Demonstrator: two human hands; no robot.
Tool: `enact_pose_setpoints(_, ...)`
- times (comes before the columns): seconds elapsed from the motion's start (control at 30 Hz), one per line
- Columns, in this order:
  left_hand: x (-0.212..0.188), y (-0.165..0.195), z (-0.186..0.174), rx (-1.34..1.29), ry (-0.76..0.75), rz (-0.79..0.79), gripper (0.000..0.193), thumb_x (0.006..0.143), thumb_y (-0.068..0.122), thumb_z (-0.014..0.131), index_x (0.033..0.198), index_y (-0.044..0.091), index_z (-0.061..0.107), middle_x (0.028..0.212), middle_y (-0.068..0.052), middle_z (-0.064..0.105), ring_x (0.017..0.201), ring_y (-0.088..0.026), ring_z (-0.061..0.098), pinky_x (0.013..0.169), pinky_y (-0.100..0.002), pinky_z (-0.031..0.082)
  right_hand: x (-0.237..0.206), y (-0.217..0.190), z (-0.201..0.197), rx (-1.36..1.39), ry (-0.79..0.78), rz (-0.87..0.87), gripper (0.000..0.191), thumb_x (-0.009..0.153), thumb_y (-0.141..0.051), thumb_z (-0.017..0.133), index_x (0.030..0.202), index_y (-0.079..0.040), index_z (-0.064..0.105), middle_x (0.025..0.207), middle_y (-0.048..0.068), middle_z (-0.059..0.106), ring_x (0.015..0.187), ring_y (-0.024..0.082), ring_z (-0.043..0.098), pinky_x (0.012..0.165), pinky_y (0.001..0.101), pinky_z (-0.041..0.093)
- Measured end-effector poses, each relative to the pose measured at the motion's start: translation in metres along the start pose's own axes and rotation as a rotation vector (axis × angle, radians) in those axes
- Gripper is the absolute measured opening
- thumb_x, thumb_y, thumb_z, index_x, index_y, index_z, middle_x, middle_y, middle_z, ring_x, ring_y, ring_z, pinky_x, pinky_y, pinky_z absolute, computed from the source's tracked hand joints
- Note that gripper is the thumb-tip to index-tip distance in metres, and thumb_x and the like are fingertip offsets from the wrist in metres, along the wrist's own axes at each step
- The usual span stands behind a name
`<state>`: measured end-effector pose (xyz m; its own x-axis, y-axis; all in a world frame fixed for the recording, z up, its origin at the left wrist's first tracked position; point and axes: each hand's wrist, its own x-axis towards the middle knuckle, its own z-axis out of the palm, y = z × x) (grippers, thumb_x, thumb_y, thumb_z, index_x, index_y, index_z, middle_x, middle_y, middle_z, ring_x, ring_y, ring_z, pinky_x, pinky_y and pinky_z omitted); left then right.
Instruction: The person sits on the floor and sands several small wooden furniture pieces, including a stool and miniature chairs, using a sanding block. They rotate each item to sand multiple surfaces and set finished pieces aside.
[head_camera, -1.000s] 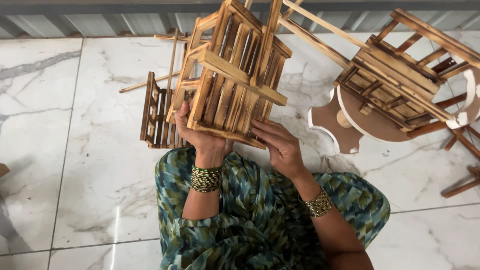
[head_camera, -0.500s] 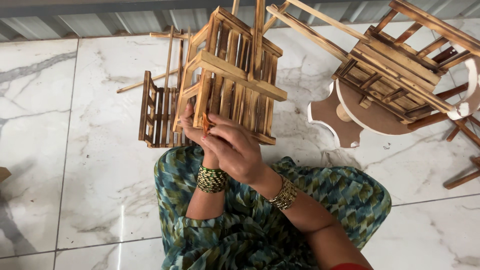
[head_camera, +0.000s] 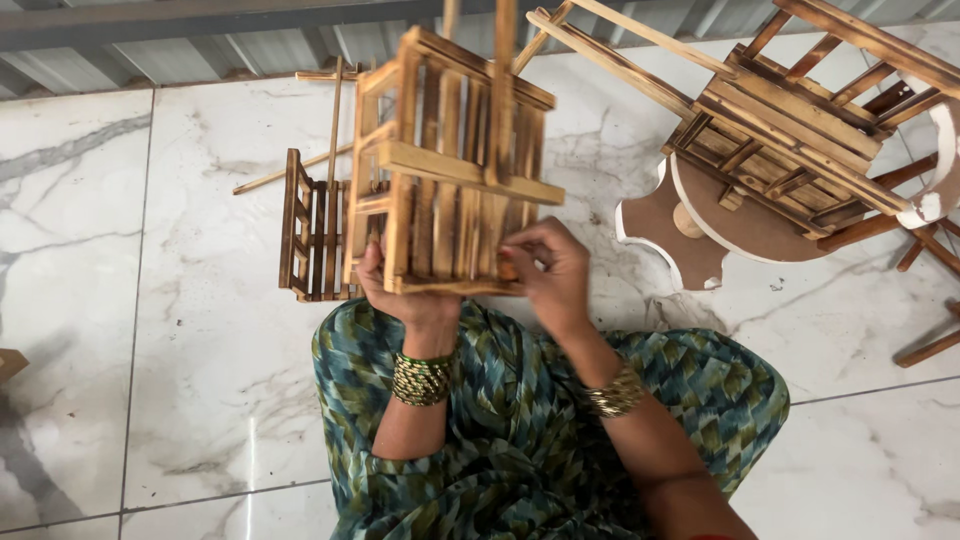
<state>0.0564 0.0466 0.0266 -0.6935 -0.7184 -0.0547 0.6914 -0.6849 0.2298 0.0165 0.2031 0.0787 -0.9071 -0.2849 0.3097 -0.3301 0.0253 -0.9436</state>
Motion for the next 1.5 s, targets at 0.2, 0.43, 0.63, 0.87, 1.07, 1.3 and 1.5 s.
enact_pose_setpoints(0.2, -0.021, -0.004, -0.004, 0.011, -0.067, -0.235, 0.059, 0.096, 0.039, 0.044, 0.131, -0.005, 0.063, 0.122, -0.016, 0.071, 0.113, -0.027, 0.069, 0.101, -0.04, 0.057, 0.013, -0.05, 0.028, -0.324, -0.019, -0.492, 0.025, 0.09, 0.007, 0.075, 0.112, -0.003, 0.072, 0.109, 0.008, 0.07, 0.102, 0.02, 0.071, 0.085, 0.0316, 0.059)
enact_pose_setpoints(0.43, -0.01, 0.009, -0.005, -0.014, -0.128, -0.206, 0.054, 0.102, 0.037, 0.045, 0.131, -0.005, 0.062, 0.124, -0.018, 0.07, 0.112, -0.03, 0.069, 0.102, -0.043, 0.054, -0.003, -0.052, 0.005, -0.35, -0.261, -0.463, 0.023, 0.083, 0.008, 0.076, 0.101, -0.005, 0.074, 0.102, 0.006, 0.071, 0.095, 0.02, 0.069, 0.081, 0.0336, 0.058)
enact_pose_setpoints(0.63, -0.008, -0.002, -0.027, 0.045, -0.056, -0.242, 0.054, 0.1, 0.038, 0.046, 0.126, -0.005, 0.066, 0.118, -0.018, 0.073, 0.107, -0.031, 0.07, 0.097, -0.043, 0.055, 0.01, -0.019, 0.027, -0.516, -0.081, -0.714, 0.017, 0.089, 0.008, 0.076, 0.099, -0.005, 0.073, 0.101, 0.004, 0.068, 0.092, 0.02, 0.066, 0.076, 0.0318, 0.056)
enact_pose_setpoints(0.87, 0.009, 0.005, -0.068, 0.047, 0.072, -0.265, 0.042, 0.101, 0.033, 0.051, 0.12, -0.001, 0.066, 0.119, -0.017, 0.072, 0.106, -0.032, 0.072, 0.093, -0.045, 0.06, 0.034, -0.003, 0.021, -0.555, 0.073, -0.621, 0.015, 0.087, 0.009, 0.073, 0.096, -0.003, 0.071, 0.106, 0.006, 0.065, 0.092, 0.02, 0.063, 0.072, 0.0316, 0.056)
enact_pose_setpoints(1.07, 0.022, 0.009, -0.088, -0.03, 0.081, -0.365, 0.046, 0.097, 0.031, 0.053, 0.131, 0.001, 0.061, 0.124, -0.019, 0.071, 0.109, -0.034, 0.071, 0.096, -0.048, 0.059, 0.084, 0.018, -0.003, -0.57, 0.09, -0.577, 0.026, 0.088, 0.014, 0.065, 0.098, -0.007, 0.075, 0.107, 0.008, 0.066, 0.101, 0.021, 0.066, 0.078, 0.034, 0.056)
enact_pose_setpoints(1.3, 0.022, 0.007, -0.084, -0.079, 0.045, -0.477, 0.054, 0.091, 0.033, 0.052, 0.133, 0.0, 0.06, 0.124, -0.021, 0.07, 0.11, -0.036, 0.071, 0.096, -0.049, 0.059, 0.155, 0.007, -0.044, -0.487, 0.266, -0.567, 0.017, 0.099, 0.009, 0.066, 0.105, -0.007, 0.067, 0.107, 0.005, 0.072, 0.097, 0.017, 0.072, 0.085, 0.0337, 0.061)
enact_pose_setpoints(1.5, 0.023, 0.011, -0.092, -0.012, 0.03, -0.342, 0.049, 0.099, 0.029, 0.054, 0.138, 0.0, 0.058, 0.129, -0.021, 0.068, 0.113, -0.036, 0.069, 0.097, -0.05, 0.058, 0.064, 0.01, -0.01, -0.422, -0.062, -0.534, 0.013, 0.092, 0.006, 0.069, 0.1, -0.006, 0.071, 0.106, 0.01, 0.071, 0.094, 0.02, 0.068, 0.079, 0.0326, 0.059)
